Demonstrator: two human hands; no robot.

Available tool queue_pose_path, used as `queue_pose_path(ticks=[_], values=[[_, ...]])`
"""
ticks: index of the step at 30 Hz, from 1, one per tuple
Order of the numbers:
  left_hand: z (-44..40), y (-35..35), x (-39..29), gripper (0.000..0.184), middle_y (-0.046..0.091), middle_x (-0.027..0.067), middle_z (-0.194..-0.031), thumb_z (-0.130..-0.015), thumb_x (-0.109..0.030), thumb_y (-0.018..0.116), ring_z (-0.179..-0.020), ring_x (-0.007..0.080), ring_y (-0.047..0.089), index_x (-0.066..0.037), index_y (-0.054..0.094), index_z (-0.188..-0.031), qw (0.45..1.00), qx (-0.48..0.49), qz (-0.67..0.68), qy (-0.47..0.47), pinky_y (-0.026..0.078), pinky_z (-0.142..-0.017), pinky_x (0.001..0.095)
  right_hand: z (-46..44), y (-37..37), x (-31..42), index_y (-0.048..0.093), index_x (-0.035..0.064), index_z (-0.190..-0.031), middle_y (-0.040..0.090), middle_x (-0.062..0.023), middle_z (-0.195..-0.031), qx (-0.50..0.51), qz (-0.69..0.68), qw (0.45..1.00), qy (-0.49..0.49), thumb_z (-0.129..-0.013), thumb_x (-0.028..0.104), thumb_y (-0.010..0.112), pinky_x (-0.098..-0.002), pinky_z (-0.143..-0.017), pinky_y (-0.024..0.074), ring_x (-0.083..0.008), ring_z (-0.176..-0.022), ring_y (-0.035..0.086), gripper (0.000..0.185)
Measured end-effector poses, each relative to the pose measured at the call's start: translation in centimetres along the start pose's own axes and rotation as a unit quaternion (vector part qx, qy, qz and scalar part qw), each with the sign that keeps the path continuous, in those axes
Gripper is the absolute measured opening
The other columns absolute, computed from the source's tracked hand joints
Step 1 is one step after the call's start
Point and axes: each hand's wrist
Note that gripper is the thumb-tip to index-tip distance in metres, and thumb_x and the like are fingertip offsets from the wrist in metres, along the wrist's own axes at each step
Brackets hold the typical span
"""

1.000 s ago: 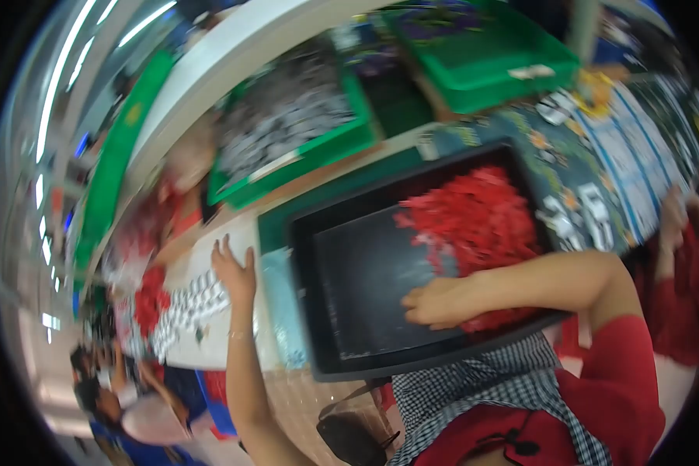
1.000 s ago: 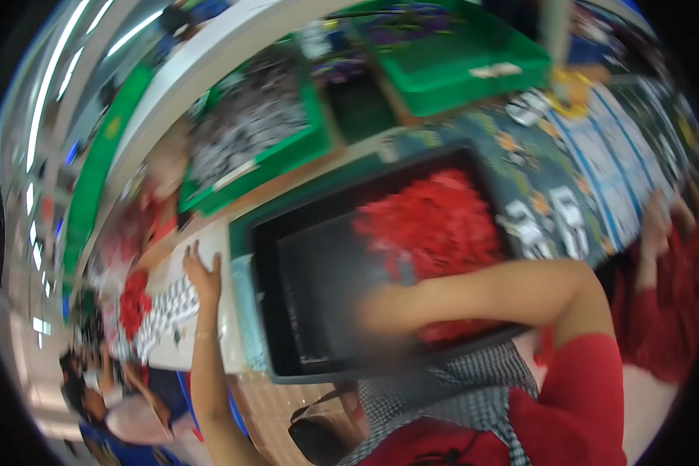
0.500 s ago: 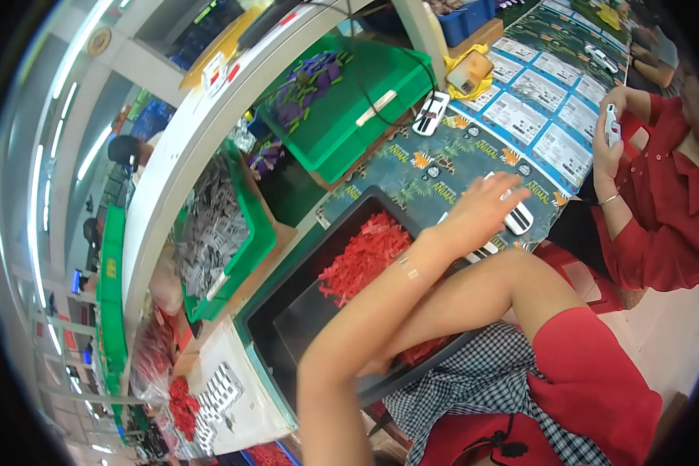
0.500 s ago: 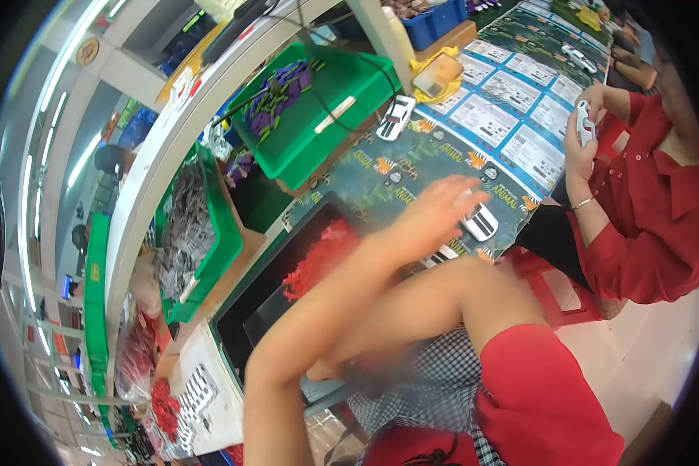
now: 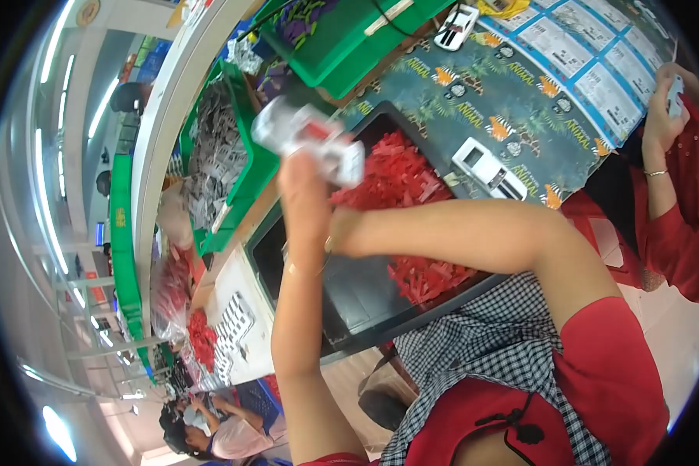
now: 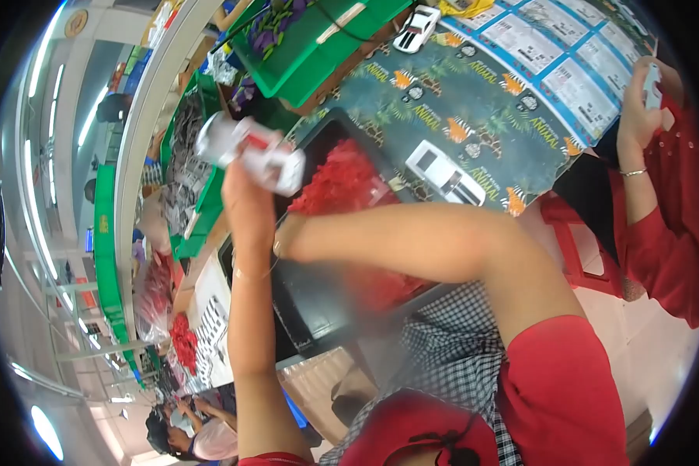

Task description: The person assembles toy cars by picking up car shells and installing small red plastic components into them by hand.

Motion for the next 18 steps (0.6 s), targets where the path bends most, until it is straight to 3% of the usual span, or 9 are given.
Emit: queue_pose_path(ticks=[2, 4, 6, 10, 12, 15, 18], values=[[3.6, -4.1, 0.1, 0.057, 0.057, 0.0127, -0.11, -0.096, -0.048, 0.04, -0.099, 0.0278, 0.059, -0.004, 0.037, -0.133, 0.967, -0.111, 0.214, -0.081, 0.043, -0.095, 0.0408, 0.3, -3.5, 0.7, 0.07, 0.006, -0.087, 0.069, -0.0105, -0.09, 0.07, 0.014, 0.994, 0.077, -0.072, 0.004, 0.06, -0.04, -0.068, 0.0536, -0.0267, -0.084, 0.067, 0.018], [7.4, -8.1, 2.9, 0.069, 0.056, 0.0138, -0.112, -0.092, -0.057, 0.039, -0.099, 0.0293, 0.059, -0.005, 0.034, -0.137, 0.967, -0.118, 0.218, -0.058, 0.046, -0.091, 0.041, 1.2, -4.4, 0.6, 0.07, 0.0037, -0.083, 0.069, -0.0133, -0.087, 0.051, 0.008, 0.997, 0.06, -0.068, 0.002, 0.064, -0.0396, -0.066, 0.054, -0.0281, -0.084, 0.067, 0.016], [10.1, -9.6, 5.3, 0.064, 0.055, 0.0175, -0.115, -0.093, -0.055, 0.037, -0.1, 0.0301, 0.06, -0.007, 0.035, -0.135, 0.952, -0.192, 0.221, -0.09, 0.048, -0.088, 0.0432, 1.1, -3.6, 0.3, 0.07, 0.0029, -0.082, 0.068, -0.0151, -0.086, 0.062, 0.029, 0.996, 0.051, -0.068, 0.004, 0.065, -0.0405, -0.065, 0.0537, -0.0292, -0.083, 0.067, 0.015], [11.3, -10.3, 8.8, 0.056, 0.057, 0.0166, -0.115, -0.097, -0.05, 0.034, -0.098, 0.0294, 0.061, -0.004, 0.041, -0.128, 0.927, -0.213, 0.294, -0.099, 0.047, -0.089, 0.0427, 1.5, -2.6, 0.4, 0.069, 0.0021, -0.082, 0.067, -0.0175, -0.083, 0.089, 0.03, 0.994, 0.059, -0.068, 0.009, 0.07, -0.0429, -0.067, 0.0517, -0.0324, -0.084, 0.065, 0.016], [11.0, -10.8, 9.5, 0.054, 0.057, 0.0175, -0.115, -0.098, -0.048, 0.034, -0.097, 0.0283, 0.061, -0.003, 0.042, -0.126, 0.919, -0.174, 0.343, -0.088, 0.048, -0.087, 0.0411, 1.7, -3.2, 1.3, 0.069, 0.0028, -0.081, 0.066, -0.0176, -0.083, 0.152, 0.017, 0.984, 0.087, -0.065, 0.012, 0.071, -0.0426, -0.07, 0.0519, -0.033, -0.084, 0.065, 0.018], [10.5, -10.4, 8.5, 0.052, 0.057, 0.0161, -0.115, -0.096, -0.045, 0.032, -0.094, 0.027, 0.062, -0.004, 0.042, -0.125, 0.899, -0.142, 0.405, -0.083, 0.051, -0.083, 0.0401, 1.6, -2.1, 1.8, 0.068, 0.0051, -0.078, 0.066, -0.0157, -0.081, 0.154, 0.062, 0.982, 0.089, -0.068, 0.017, 0.073, -0.0455, -0.067, 0.0493, -0.0338, -0.082, 0.064, 0.016], [10.8, -10.3, 8.8, 0.049, 0.058, 0.0152, -0.113, -0.097, -0.042, 0.034, -0.088, 0.0257, 0.063, -0.003, 0.042, -0.125, 0.88, -0.129, 0.45, -0.085, 0.053, -0.08, 0.0382, 1.6, -1.2, 2.1, 0.066, 0.007, -0.078, 0.064, -0.0131, -0.081, 0.146, 0.061, 0.984, 0.08, -0.068, 0.011, 0.067, -0.0435, -0.068, 0.0489, -0.0332, -0.082, 0.063, 0.011]])
Point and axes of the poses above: each hand's wrist, its own z-axis away from the middle knuckle, its own y-axis out of the palm, x = y × z
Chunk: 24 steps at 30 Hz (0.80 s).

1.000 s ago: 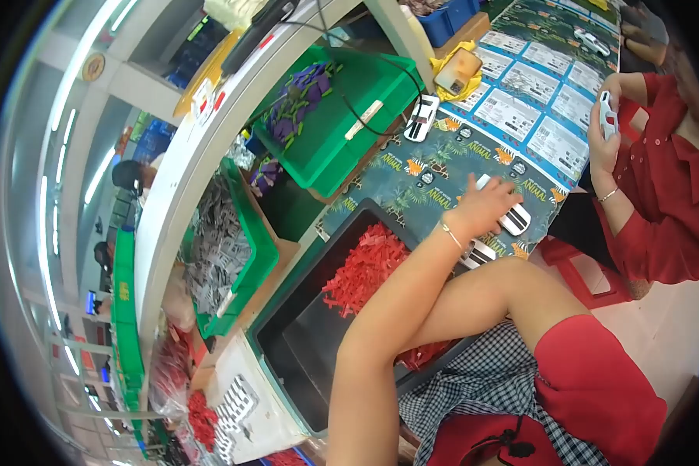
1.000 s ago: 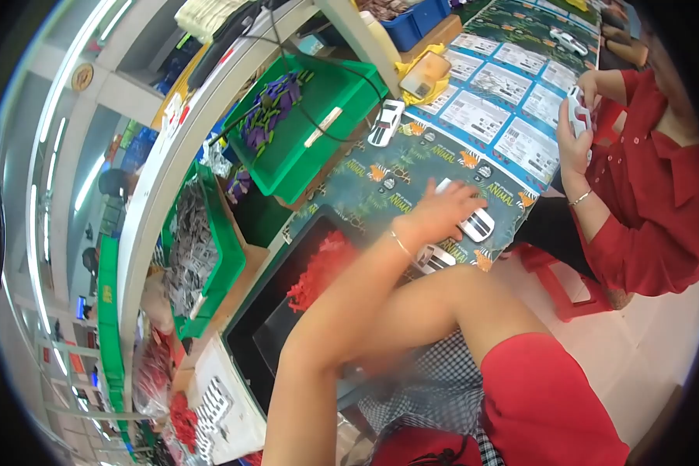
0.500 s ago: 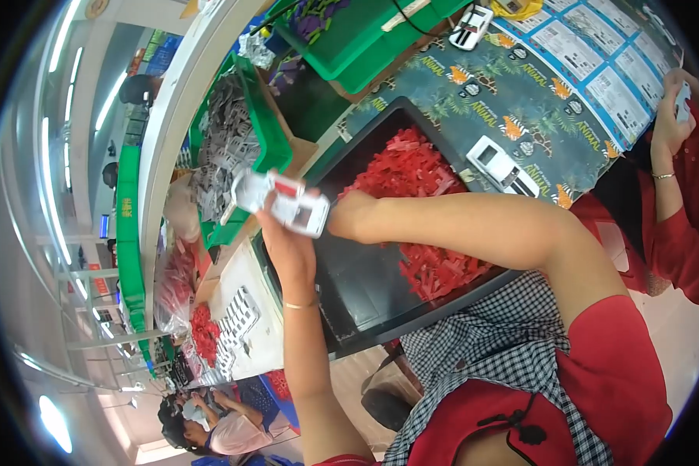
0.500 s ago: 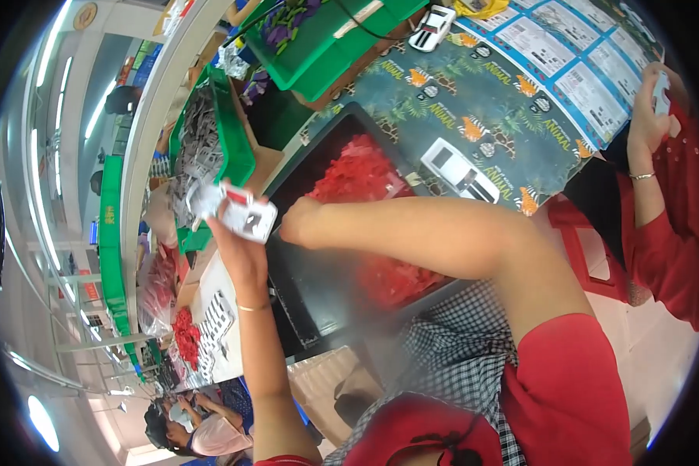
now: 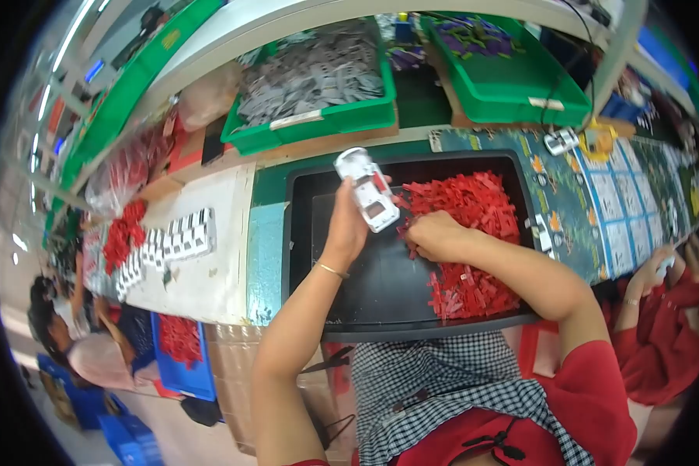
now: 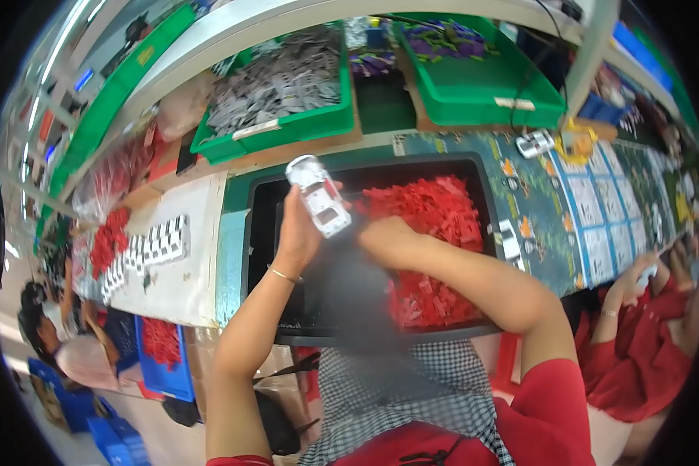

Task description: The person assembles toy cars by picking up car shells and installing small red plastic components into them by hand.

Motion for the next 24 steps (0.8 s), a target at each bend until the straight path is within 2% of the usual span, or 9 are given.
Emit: queue_pose_path(ticks=[1, 4, 7, 9, 10, 13, 15, 19, 24], values=[[-0.2, -0.4, 0.2, 0.047, 0.061, 0.0131, -0.108, -0.097, -0.042, 0.037, -0.084, 0.0221, 0.064, -0.003, 0.047, -0.121, 1.0, -0.011, -0.001, -0.019, 0.054, -0.075, 0.0356, 0.0, -0.3, 0.0, 0.066, 0.007, -0.078, 0.064, -0.0131, -0.081, 0.009, 0.013, 1.0, -0.013, -0.068, 0.011, 0.067, -0.0435, -0.068, 0.0489, -0.0332, -0.082, 0.063, 0.011], [-0.2, -1.2, 0.2, 0.044, 0.064, 0.0076, -0.101, -0.095, -0.043, 0.043, -0.082, 0.0135, 0.063, -0.005, 0.057, -0.112, 0.997, -0.06, -0.04, -0.021, 0.052, -0.071, 0.0315, 0.5, -2.1, -0.4, 0.064, 0.0073, -0.081, 0.058, -0.0095, -0.087, -0.102, -0.08, 0.991, -0.039, -0.071, 0.01, 0.067, -0.0397, -0.073, 0.0479, -0.0294, -0.089, 0.058, 0.011], [-0.5, -1.9, 0.4, 0.043, 0.061, 0.0024, -0.099, -0.093, -0.044, 0.046, -0.084, 0.0111, 0.059, -0.008, 0.057, -0.114, 0.993, -0.103, -0.038, -0.034, 0.048, -0.071, 0.0289, 0.7, -4.3, -0.5, 0.064, 0.0065, -0.082, 0.056, -0.0088, -0.087, -0.278, -0.105, 0.954, -0.028, -0.073, 0.007, 0.069, -0.0365, -0.074, 0.048, -0.0273, -0.086, 0.057, 0.01], [-0.1, -1.2, 0.2, 0.041, 0.059, 0.0019, -0.099, -0.093, -0.044, 0.047, -0.084, 0.0112, 0.059, -0.008, 0.057, -0.112, 0.995, -0.091, -0.024, -0.044, 0.048, -0.072, 0.0298, 0.8, -5.6, 0.6, 0.065, 0.0064, -0.084, 0.054, -0.0084, -0.088, -0.351, -0.195, 0.915, 0.018, -0.071, 0.004, 0.071, -0.0347, -0.073, 0.0474, -0.0256, -0.085, 0.056, 0.014], [0.2, -0.7, 0.4, 0.041, 0.059, 0.0019, -0.099, -0.094, -0.044, 0.047, -0.083, 0.0113, 0.059, -0.008, 0.057, -0.11, 0.994, -0.086, -0.036, -0.05, 0.048, -0.071, 0.0302, 0.8, -5.6, 0.9, 0.065, 0.0069, -0.085, 0.053, -0.0081, -0.09, -0.373, -0.206, 0.905, 0.009, -0.069, 0.002, 0.072, -0.0335, -0.073, 0.0463, -0.0246, -0.087, 0.054, 0.018], [1.0, 0.1, 1.5, 0.042, 0.059, 0.0029, -0.101, -0.095, -0.044, 0.047, -0.088, 0.0115, 0.059, -0.007, 0.056, -0.111, 0.992, -0.045, -0.066, -0.093, 0.049, -0.072, 0.0288, 0.2, -4.4, 1.4, 0.063, 0.0075, -0.079, 0.053, -0.0082, -0.099, -0.39, -0.123, 0.911, -0.055, -0.068, 0.003, 0.073, -0.0349, -0.077, 0.0441, -0.0259, -0.093, 0.052, 0.016], [1.4, 0.5, 2.3, 0.038, 0.059, 0.0035, -0.103, -0.097, -0.041, 0.045, -0.091, 0.012, 0.058, -0.007, 0.055, -0.112, 0.996, -0.01, -0.057, -0.072, 0.049, -0.075, 0.0295, -0.2, -3.5, 1.4, 0.062, 0.0088, -0.077, 0.053, -0.0079, -0.102, -0.382, -0.058, 0.921, -0.051, -0.068, 0.005, 0.073, -0.0365, -0.079, 0.0421, -0.0268, -0.094, 0.051, 0.015], [1.5, 1.0, 2.1, 0.034, 0.056, 0.0041, -0.107, -0.099, -0.033, 0.043, -0.095, 0.0132, 0.057, -0.006, 0.052, -0.115, 0.997, -0.018, -0.01, -0.071, 0.05, -0.079, 0.0326, -0.7, -3.1, 1.1, 0.063, 0.0103, -0.077, 0.053, -0.0079, -0.106, -0.397, -0.024, 0.916, -0.049, -0.066, 0.007, 0.073, -0.041, -0.085, 0.037, -0.028, -0.1, 0.049, 0.015], [1.3, 1.1, 1.8, 0.03, 0.055, 0.0044, -0.109, -0.098, -0.026, 0.042, -0.098, 0.0139, 0.056, -0.005, 0.05, -0.118, 0.998, -0.004, 0.011, -0.064, 0.049, -0.082, 0.0331, -0.8, -3.2, 1.2, 0.063, 0.0103, -0.077, 0.053, -0.0085, -0.108, -0.43, -0.012, 0.902, -0.027, -0.065, 0.007, 0.072, -0.0425, -0.087, 0.0358, -0.0289, -0.102, 0.048, 0.016]])
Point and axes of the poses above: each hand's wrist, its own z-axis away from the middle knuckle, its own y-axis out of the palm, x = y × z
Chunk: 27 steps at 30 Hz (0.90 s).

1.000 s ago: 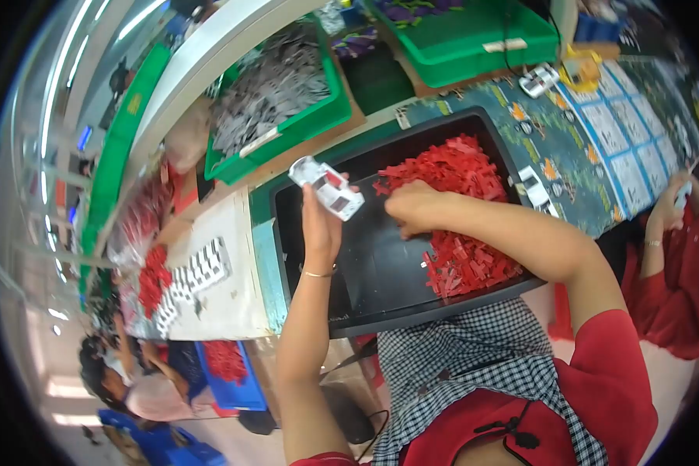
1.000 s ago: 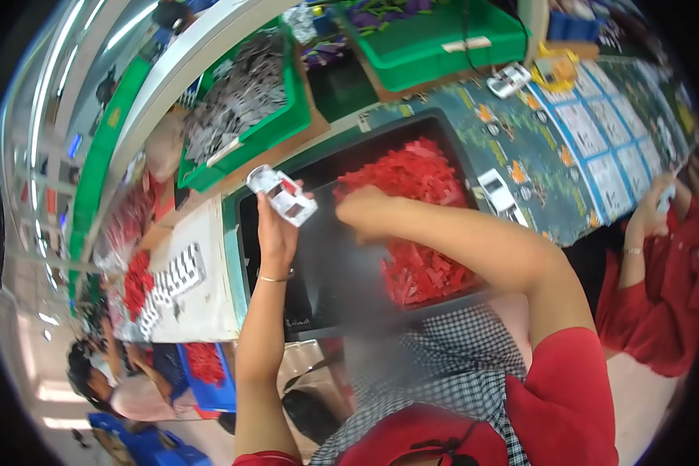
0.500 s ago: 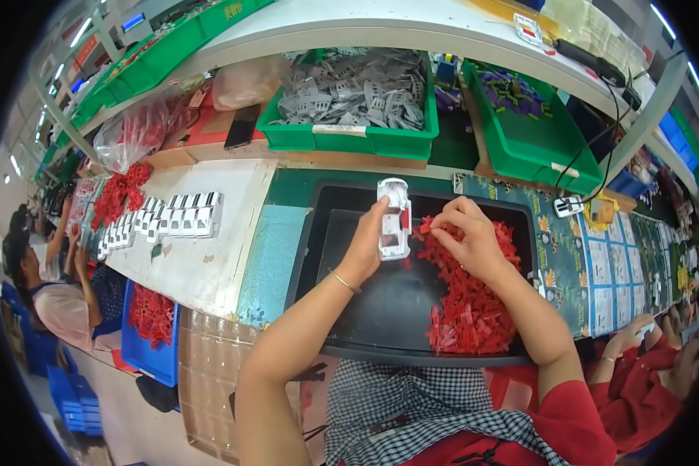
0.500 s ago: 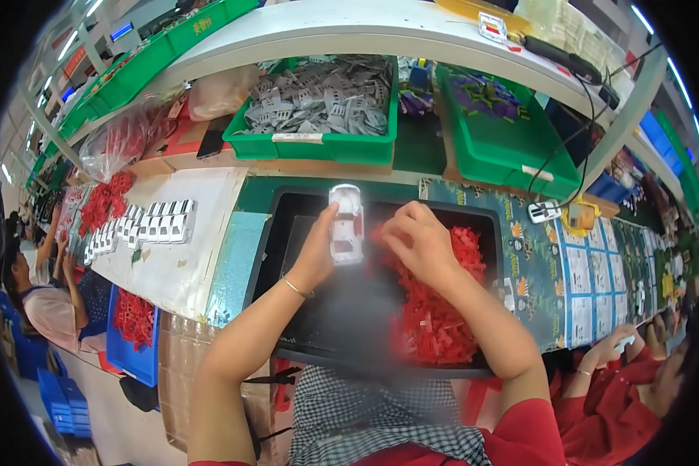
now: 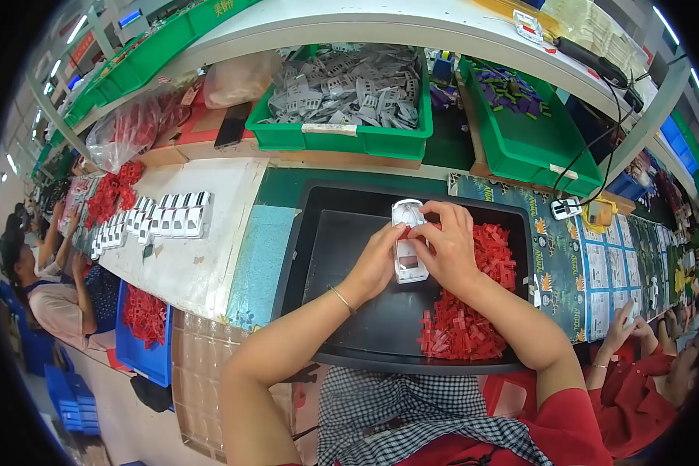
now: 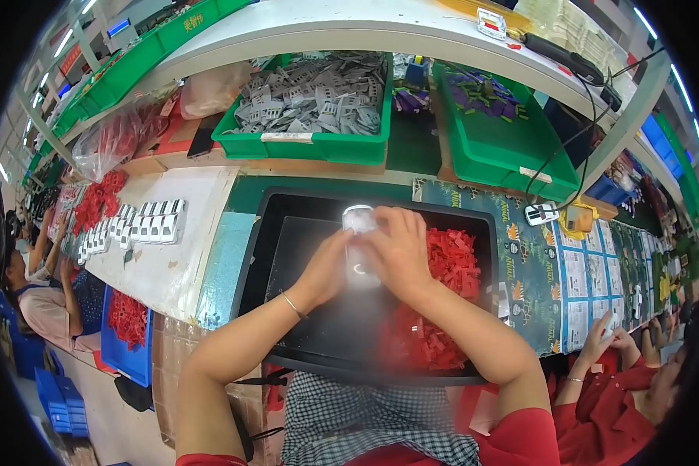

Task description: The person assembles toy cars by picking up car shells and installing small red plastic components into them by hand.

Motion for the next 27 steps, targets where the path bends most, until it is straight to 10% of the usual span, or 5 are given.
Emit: queue_pose_path(ticks=[23, 24, 25, 27], values=[[-0.6, -1.5, 2.4, 0.029, 0.058, 0.0052, -0.109, -0.094, -0.017, 0.045, -0.098, 0.0131, 0.056, -0.003, 0.053, -0.118, 0.985, -0.006, -0.127, 0.115, 0.046, -0.085, 0.0296, 0.4, 1.1, 0.0, 0.066, 0.01, -0.078, 0.054, -0.0095, -0.11, -0.012, 0.046, 0.999, -0.021, -0.065, 0.007, 0.071, -0.051, -0.095, 0.0324, -0.0317, -0.106, 0.048, 0.015], [-0.5, -1.4, 2.2, 0.03, 0.058, 0.0051, -0.109, -0.094, -0.017, 0.046, -0.099, 0.0137, 0.056, -0.003, 0.053, -0.118, 0.985, -0.005, -0.131, 0.113, 0.046, -0.086, 0.0296, 0.3, 0.8, 0.1, 0.065, 0.0098, -0.08, 0.054, -0.0101, -0.109, -0.008, 0.043, 0.999, -0.023, -0.064, 0.007, 0.071, -0.0498, -0.094, 0.0331, -0.0321, -0.106, 0.048, 0.017], [-0.5, -1.1, 2.2, 0.029, 0.06, 0.0206, -0.108, -0.082, -0.005, 0.052, -0.1, 0.0344, 0.059, -0.001, 0.059, -0.11, 0.978, -0.044, -0.157, 0.126, 0.046, -0.086, 0.0373, 0.3, 0.8, 0.0, 0.064, 0.0097, -0.081, 0.054, -0.0101, -0.109, -0.012, 0.032, 0.999, -0.014, -0.063, 0.006, 0.072, -0.0488, -0.093, 0.0336, -0.032, -0.106, 0.048, 0.02], [-0.1, -0.5, 1.3, 0.025, 0.063, 0.0154, -0.098, -0.092, -0.015, 0.047, -0.089, 0.0258, 0.062, 0.0, 0.06, -0.107, 0.969, -0.039, -0.193, 0.149, 0.048, -0.079, 0.0356, 0.1, 0.9, -0.1, 0.062, 0.0096, -0.089, 0.052, -0.0104, -0.112, -0.022, 0.016, 1.0, -0.001, -0.062, 0.007, 0.075, -0.0444, -0.091, 0.0352, -0.0317, -0.107, 0.048, 0.03]])
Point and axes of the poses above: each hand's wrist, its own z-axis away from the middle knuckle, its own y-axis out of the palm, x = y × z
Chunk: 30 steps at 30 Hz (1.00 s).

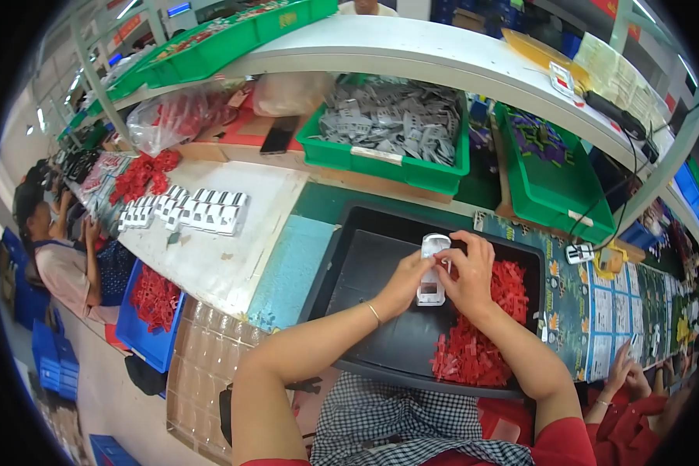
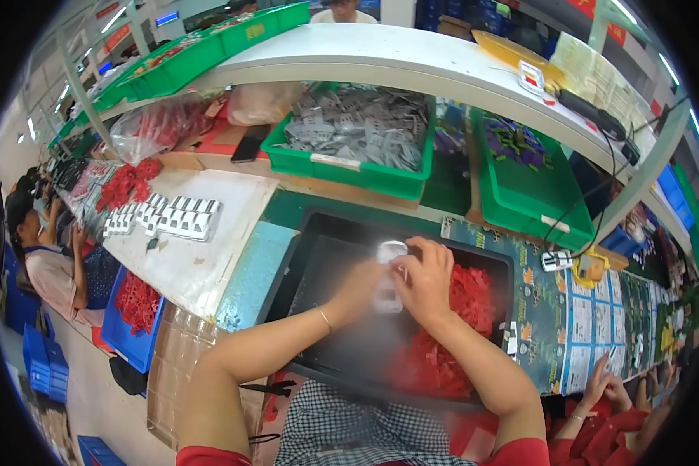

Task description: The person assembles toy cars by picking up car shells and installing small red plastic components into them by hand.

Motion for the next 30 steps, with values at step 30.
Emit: queue_pose_path(ticks=[30], values=[[0.1, -0.5, 0.2, 0.022, 0.063, 0.0101, -0.07, -0.081, -0.014, 0.056, -0.063, 0.0128, 0.057, 0.002, 0.062, -0.096, 0.978, 0.003, -0.203, -0.047, 0.048, -0.061, 0.0302, 1.1, 1.8, -2.2, 0.056, -0.0016, -0.099, 0.061, -0.0097, -0.081, 0.094, -0.336, 0.898, 0.269, -0.071, 0.009, 0.07, -0.0281, -0.06, 0.0487, -0.0147, -0.064, 0.059, 0.033]])
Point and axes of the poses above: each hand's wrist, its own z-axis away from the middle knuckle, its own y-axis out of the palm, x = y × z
